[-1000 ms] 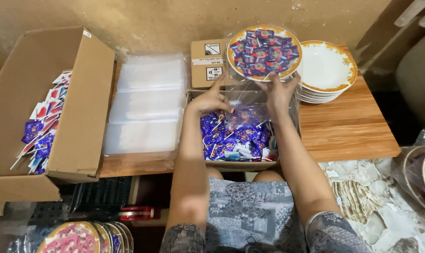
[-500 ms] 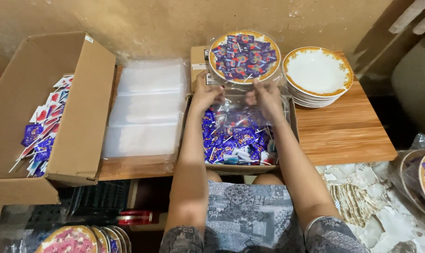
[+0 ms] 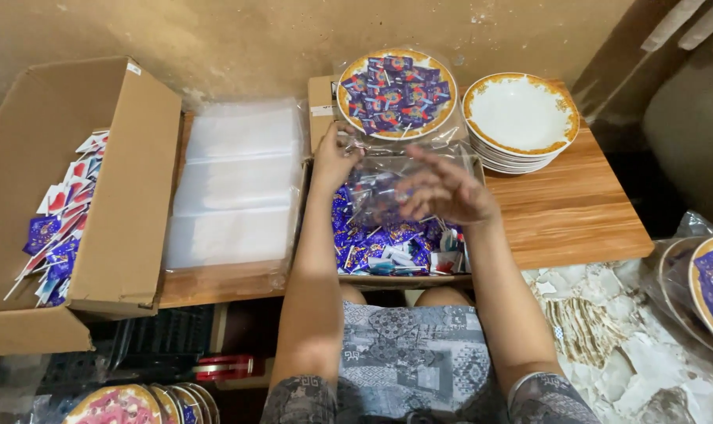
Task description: Packing small blue packets from a large cardboard box into a smaller box and onto decorative plates, then covering them with plastic wrap.
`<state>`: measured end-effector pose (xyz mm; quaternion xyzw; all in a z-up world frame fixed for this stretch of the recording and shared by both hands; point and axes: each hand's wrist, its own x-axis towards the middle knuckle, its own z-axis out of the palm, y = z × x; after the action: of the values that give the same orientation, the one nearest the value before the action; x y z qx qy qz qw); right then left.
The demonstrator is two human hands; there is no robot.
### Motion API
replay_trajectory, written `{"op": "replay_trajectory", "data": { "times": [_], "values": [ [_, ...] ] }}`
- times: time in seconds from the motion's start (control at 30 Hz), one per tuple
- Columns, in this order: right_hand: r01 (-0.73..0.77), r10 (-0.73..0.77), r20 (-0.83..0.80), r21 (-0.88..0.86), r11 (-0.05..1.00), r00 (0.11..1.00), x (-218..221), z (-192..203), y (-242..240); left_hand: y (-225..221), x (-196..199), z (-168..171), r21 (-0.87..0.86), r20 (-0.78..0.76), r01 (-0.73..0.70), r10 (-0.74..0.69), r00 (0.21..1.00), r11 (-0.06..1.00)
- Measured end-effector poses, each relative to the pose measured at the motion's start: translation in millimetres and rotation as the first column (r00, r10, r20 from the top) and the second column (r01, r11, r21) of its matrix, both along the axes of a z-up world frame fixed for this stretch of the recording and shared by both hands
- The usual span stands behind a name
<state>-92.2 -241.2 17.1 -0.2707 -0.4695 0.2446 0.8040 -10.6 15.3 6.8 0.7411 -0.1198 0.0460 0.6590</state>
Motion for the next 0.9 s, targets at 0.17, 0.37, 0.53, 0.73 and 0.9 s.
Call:
{"op": "replay_trajectory", "data": {
  "times": [0.17,0.37,0.53,0.73,0.9],
  "values": [
    [0.628,-0.676,-0.166,-0.263,0.732,0.718,5.5,44.7,-20.2,18.3,1.0,-2.1,0.058,-0.018,0.000,0.001,1.000,0.998],
    [0.792,-0.927,-0.107,-0.490,0.363,0.359,36.4,1.1,-24.4,24.1,6.9,-20.9,0.043,-0.057,0.047,-0.044,0.997,0.998],
    [0.812,-0.971,-0.089,-0.533,0.236,0.224,55.3,-33.0,-31.1,24.0,-0.2,-15.6,0.023,-0.076,0.095,-0.093,0.993,0.995],
    [0.825,-0.991,-0.053,-0.549,0.133,0.125,45.4,-11.4,-22.5,18.9,6.5,-17.6,0.114,-0.078,0.007,0.002,0.997,0.993],
    [0.820,-0.999,-0.040,-0.571,0.022,-0.001,55.3,-25.9,-31.0,23.7,27.2,-31.1,0.408,-0.097,-0.307,0.375,0.922,0.860]
  ]
}}
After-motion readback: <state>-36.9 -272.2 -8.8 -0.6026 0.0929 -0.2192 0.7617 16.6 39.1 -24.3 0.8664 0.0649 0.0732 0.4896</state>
